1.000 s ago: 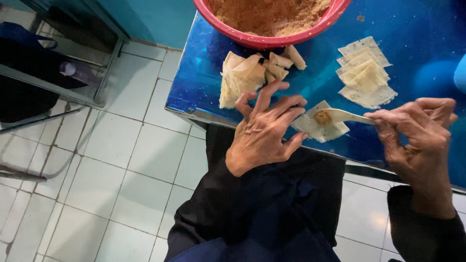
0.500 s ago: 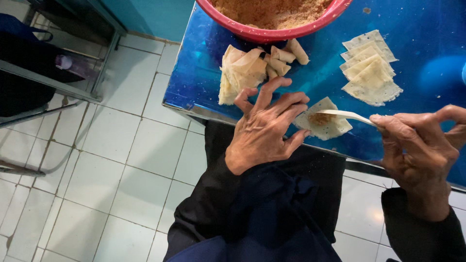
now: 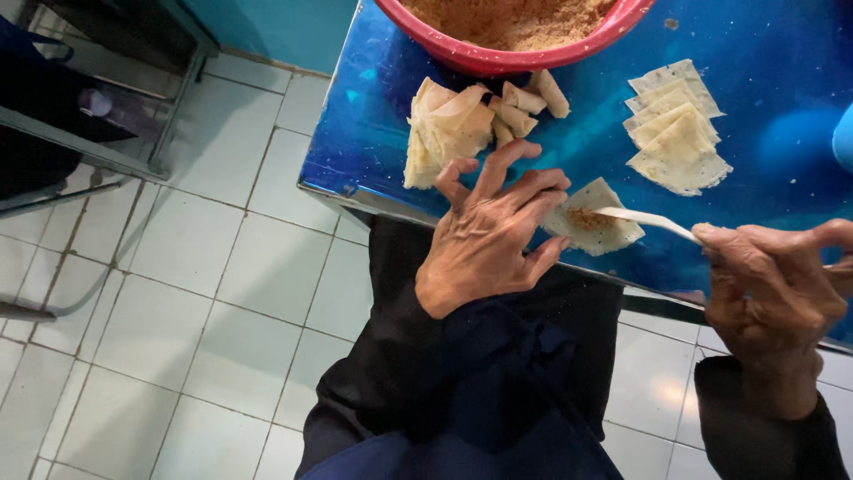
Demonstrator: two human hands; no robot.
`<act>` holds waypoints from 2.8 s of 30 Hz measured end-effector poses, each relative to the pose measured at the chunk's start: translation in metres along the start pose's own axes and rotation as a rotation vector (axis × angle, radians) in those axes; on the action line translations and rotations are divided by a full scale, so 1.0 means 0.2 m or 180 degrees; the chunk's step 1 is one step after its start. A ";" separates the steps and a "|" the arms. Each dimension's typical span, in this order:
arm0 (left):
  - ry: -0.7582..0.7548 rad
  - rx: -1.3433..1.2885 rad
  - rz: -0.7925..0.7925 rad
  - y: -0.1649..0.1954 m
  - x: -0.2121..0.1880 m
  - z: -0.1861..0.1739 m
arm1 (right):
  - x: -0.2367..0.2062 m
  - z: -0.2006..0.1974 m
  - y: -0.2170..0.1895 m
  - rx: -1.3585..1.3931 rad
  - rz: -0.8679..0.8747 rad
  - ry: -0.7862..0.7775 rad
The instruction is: The person sits at a small blue table and makes filled rolls from thin square pastry wrappers. They place a wrapper on the table, spoon brown filling from a red bowl onto it using a spoon, then fold and roll the wrapper by hand into a cylinder and set it with the finished rolls.
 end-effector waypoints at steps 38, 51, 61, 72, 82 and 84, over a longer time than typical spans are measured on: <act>0.0413 0.0228 -0.0251 0.03 -0.07 0.00 | 0.08 0.22 -0.03 0.0048 0.0843 -0.0847; 0.0252 0.0169 -0.0220 0.06 -0.03 0.05 | 0.06 0.24 -0.02 -0.0266 0.0844 -0.0931; 0.0248 -0.0076 -0.0067 0.09 -0.02 0.05 | 0.07 0.25 -0.03 0.0414 0.1047 -0.0875; 0.0271 -0.0134 -0.0022 0.09 -0.01 0.07 | 0.10 0.21 -0.07 -0.0071 0.1152 -0.0872; 0.0241 -0.0149 0.0000 0.08 -0.01 0.07 | 0.15 0.19 -0.14 0.0103 0.0833 -0.0645; 0.0214 -0.0140 -0.0012 0.08 -0.02 0.07 | 0.17 0.17 -0.14 0.0438 0.0864 -0.0494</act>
Point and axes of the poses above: each hand's wrist, its own x-axis towards the middle knuckle, its own z-axis out of the palm, y = z × x, the point moved 10 cm from there along x, towards the middle knuckle
